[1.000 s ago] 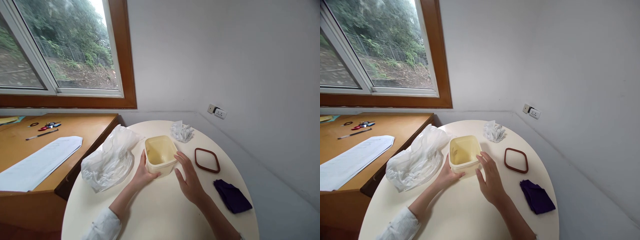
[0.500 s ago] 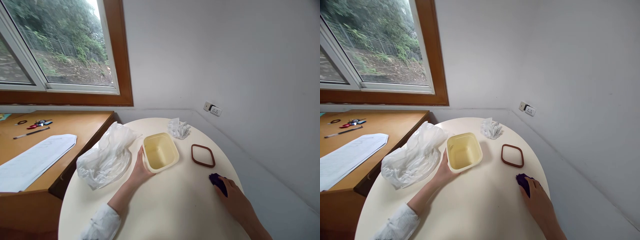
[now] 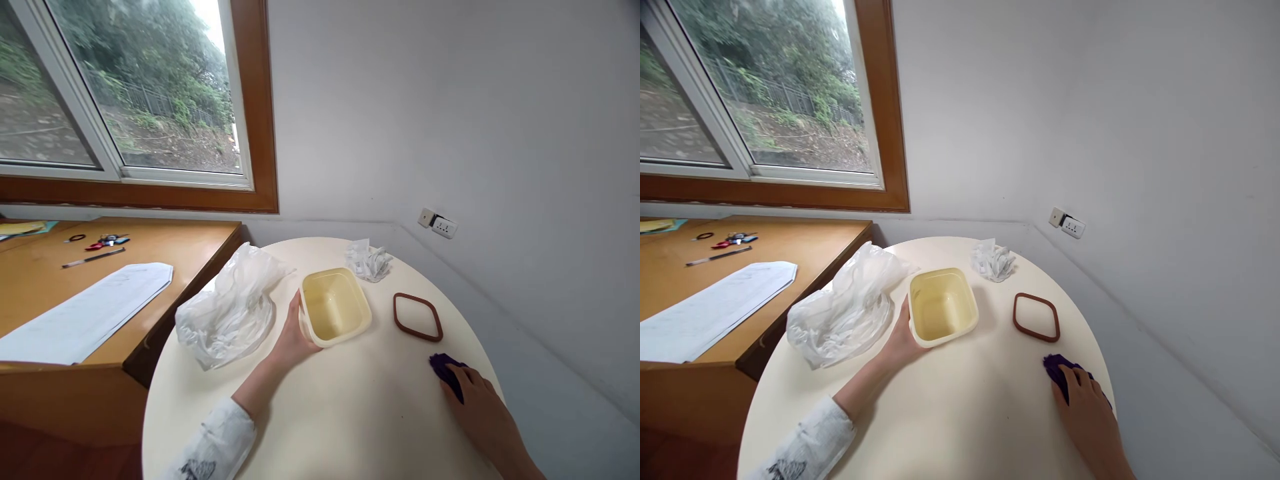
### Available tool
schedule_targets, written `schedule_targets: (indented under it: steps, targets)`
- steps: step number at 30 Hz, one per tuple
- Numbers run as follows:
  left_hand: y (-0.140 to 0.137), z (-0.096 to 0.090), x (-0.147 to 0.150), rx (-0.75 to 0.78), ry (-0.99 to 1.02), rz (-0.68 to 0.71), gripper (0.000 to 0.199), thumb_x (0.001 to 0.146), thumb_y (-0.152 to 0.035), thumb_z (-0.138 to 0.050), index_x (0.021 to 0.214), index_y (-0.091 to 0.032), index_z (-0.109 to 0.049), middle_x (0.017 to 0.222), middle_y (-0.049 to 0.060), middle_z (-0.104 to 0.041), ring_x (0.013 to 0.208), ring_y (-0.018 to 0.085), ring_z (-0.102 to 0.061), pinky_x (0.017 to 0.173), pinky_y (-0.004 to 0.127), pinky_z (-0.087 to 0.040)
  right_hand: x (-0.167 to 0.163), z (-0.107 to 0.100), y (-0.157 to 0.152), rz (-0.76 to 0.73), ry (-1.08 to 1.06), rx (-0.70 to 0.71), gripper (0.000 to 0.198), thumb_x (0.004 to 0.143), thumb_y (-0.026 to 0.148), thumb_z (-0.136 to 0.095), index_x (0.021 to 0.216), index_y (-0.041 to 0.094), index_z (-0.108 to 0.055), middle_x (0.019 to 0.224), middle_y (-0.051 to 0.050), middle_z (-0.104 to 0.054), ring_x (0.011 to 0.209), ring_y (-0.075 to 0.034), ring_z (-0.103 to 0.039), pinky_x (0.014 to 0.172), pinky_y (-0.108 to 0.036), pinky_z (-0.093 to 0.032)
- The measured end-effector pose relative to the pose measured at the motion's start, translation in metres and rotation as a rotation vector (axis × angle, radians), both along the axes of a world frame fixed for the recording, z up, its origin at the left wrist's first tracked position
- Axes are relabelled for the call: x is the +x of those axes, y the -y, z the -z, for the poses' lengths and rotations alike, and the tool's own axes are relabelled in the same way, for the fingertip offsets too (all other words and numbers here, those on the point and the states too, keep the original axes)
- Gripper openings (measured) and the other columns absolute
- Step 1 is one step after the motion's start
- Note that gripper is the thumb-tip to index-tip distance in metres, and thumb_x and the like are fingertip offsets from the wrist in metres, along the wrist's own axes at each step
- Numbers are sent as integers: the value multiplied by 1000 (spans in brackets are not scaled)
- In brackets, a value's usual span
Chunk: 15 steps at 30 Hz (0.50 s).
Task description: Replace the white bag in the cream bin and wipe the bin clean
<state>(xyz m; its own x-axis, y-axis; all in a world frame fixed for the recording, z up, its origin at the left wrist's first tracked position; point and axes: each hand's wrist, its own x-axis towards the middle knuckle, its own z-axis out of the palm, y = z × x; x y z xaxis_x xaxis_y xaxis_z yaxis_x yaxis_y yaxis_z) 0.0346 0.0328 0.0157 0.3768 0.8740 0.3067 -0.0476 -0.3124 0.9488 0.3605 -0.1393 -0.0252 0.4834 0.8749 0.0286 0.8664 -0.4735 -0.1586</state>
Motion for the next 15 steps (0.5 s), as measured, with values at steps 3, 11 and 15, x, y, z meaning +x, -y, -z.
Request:
schedule_targets:
  steps: [3, 11, 15]
  targets:
    - [-1, 4, 0, 69, 1, -23, 112, 51, -28, -80, 139, -35, -10, 143, 5, -30, 132, 36, -21, 104, 61, -25, -1, 1, 1, -2, -4, 0, 53, 82, 46, -29, 121, 16, -50, 121, -10, -51, 111, -28, -45, 86, -41, -43]
    - [-2, 5, 0, 49, 16, -10, 111, 50, -29, -80, 138, -35, -13, 142, 7, -31, 131, 37, -23, 102, 63, -25, 2, 7, 1, -9, 34, 39, 54, 82, 46, -29, 120, 15, -51, 120, -11, -53, 111, -29, -45, 87, -43, -42]
    - [-2, 4, 0, -33, 21, -10, 113, 51, -30, -80, 139, -36, -9, 143, 6, -27, 132, 37, -20, 105, 61, -23, 2, 8, 1, 0, 41, 34, 54, 82, 44, -28, 121, 15, -51, 121, -11, -52, 113, -30, -45, 89, -43, -41]
